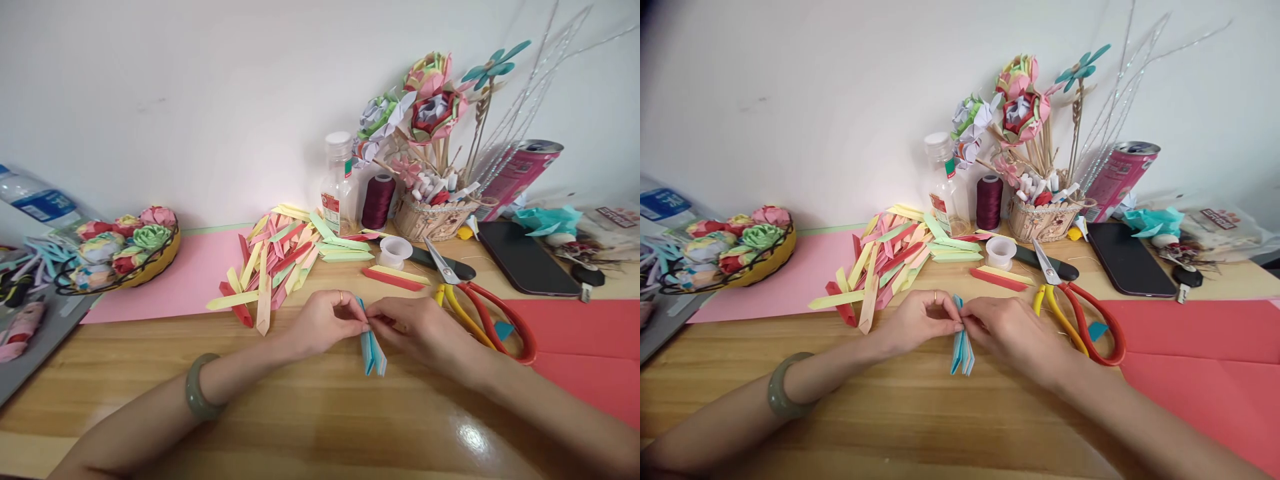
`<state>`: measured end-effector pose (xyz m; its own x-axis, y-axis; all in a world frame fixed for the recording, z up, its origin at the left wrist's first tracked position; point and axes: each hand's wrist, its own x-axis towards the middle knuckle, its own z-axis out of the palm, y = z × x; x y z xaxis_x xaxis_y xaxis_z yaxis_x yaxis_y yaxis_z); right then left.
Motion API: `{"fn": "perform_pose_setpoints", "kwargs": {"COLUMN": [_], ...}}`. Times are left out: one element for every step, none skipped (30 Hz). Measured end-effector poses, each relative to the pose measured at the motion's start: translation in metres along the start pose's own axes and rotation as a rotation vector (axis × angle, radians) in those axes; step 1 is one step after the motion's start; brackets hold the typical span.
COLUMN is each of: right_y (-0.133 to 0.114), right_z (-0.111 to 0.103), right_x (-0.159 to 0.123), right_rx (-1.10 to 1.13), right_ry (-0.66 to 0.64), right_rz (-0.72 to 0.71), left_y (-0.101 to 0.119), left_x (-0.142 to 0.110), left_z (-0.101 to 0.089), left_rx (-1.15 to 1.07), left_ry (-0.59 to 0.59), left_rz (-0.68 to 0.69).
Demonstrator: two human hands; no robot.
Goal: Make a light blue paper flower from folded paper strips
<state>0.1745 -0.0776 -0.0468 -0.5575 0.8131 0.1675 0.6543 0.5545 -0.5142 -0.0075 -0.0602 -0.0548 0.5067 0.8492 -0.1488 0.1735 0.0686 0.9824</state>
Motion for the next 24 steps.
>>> {"fn": "perform_pose_setpoints", "kwargs": {"right_y": [-0.001,-0.003,-0.005,-0.007,-0.009,-0.010,-0.011,-0.012,-0.013,-0.013,-0.014,-0.014,-0.015,-0.015,-0.016,-0.016,-0.016,-0.016,-0.016,-0.016,-0.015,-0.015,-0.015,-0.015], "right_z": [0.002,0.004,0.006,0.007,0.008,0.008,0.009,0.009,0.010,0.011,0.011,0.013,0.014,0.015,0.016,0.017,0.018,0.018,0.018,0.018,0.018,0.017,0.016,0.014], "right_x": [-0.001,-0.002,-0.002,-0.003,-0.003,-0.003,-0.004,-0.004,-0.005,-0.007,-0.009,-0.010,-0.013,-0.015,-0.017,-0.018,-0.020,-0.022,-0.023,-0.024,-0.025,-0.026,-0.026,-0.026], "right_rx": [-0.028,-0.050,-0.066,-0.078,-0.088,-0.097,-0.106,-0.114,-0.121,-0.121,-0.113,-0.095,-0.070,-0.042,-0.015,0.007,0.019,0.021,0.011,-0.009,-0.039,-0.076,-0.109,-0.131], "right_ry": [0.020,0.042,0.066,0.087,0.103,0.118,0.132,0.146,0.158,0.168,0.174,0.178,0.181,0.183,0.185,0.184,0.181,0.182,0.183,0.185,0.187,0.185,0.180,0.170], "right_rz": [0.023,0.045,0.060,0.067,0.068,0.066,0.064,0.062,0.059,0.057,0.057,0.060,0.066,0.074,0.083,0.087,0.085,0.076,0.061,0.040,0.008,-0.026,-0.060,-0.089], "left_y": [0.001,0.003,0.005,0.006,0.008,0.009,0.009,0.009,0.010,0.010,0.010,0.011,0.012,0.013,0.015,0.016,0.017,0.018,0.019,0.019,0.019,0.018,0.017,0.015], "left_x": [0.000,0.000,0.001,0.001,0.002,0.002,0.003,0.003,0.004,0.005,0.006,0.007,0.008,0.009,0.010,0.010,0.011,0.012,0.012,0.012,0.012,0.011,0.011,0.010], "left_z": [0.000,-0.001,-0.002,-0.003,-0.003,-0.004,-0.004,-0.005,-0.005,-0.005,-0.005,-0.005,-0.005,-0.006,-0.006,-0.007,-0.008,-0.008,-0.008,-0.008,-0.008,-0.007,-0.006,-0.004], "left_rx": [-0.015,-0.018,-0.009,0.008,0.029,0.050,0.066,0.076,0.077,0.072,0.064,0.054,0.038,0.018,-0.007,-0.035,-0.065,-0.092,-0.110,-0.120,-0.125,-0.124,-0.119,-0.114], "left_ry": [-0.018,-0.034,-0.050,-0.064,-0.077,-0.086,-0.089,-0.093,-0.096,-0.100,-0.104,-0.107,-0.109,-0.111,-0.114,-0.119,-0.125,-0.129,-0.128,-0.123,-0.117,-0.113,-0.115,-0.120], "left_rz": [-0.003,-0.008,-0.013,-0.019,-0.025,-0.036,-0.052,-0.071,-0.090,-0.110,-0.132,-0.157,-0.183,-0.212,-0.242,-0.269,-0.291,-0.310,-0.325,-0.335,-0.339,-0.339,-0.335,-0.325]}}
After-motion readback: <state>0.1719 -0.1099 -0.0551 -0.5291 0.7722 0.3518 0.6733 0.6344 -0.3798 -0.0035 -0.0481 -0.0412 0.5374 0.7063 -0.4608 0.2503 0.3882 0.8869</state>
